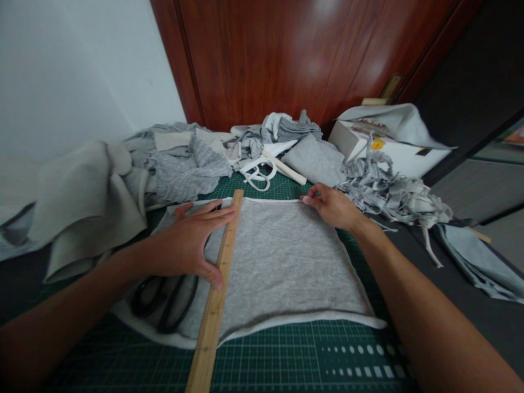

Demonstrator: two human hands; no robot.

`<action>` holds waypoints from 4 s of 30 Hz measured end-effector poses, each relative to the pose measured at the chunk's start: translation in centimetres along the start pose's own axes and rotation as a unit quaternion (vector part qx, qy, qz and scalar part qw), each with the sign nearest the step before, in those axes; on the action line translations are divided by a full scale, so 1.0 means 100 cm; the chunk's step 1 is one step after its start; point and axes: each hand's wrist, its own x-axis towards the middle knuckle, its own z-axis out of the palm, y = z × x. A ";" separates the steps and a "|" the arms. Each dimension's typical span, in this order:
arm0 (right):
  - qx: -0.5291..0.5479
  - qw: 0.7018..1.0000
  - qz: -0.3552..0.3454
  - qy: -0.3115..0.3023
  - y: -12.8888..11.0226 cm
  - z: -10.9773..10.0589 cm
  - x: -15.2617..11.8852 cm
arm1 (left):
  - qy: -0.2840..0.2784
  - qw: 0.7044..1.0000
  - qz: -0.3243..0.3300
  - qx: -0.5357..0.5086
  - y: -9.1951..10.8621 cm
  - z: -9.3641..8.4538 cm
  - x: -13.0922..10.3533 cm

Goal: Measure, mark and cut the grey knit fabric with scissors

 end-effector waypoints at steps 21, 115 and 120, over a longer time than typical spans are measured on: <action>0.147 0.989 0.032 -0.008 0.010 0.000 0.008 | 0.009 1.000 0.019 -0.006 0.010 -0.001 0.006; 0.428 0.892 -0.040 -0.139 -0.074 0.052 -0.007 | -0.012 0.999 0.029 -0.028 0.016 0.007 0.017; 0.460 0.874 -0.008 -0.160 -0.072 0.049 -0.006 | 0.003 0.999 0.043 -0.028 0.016 0.007 0.015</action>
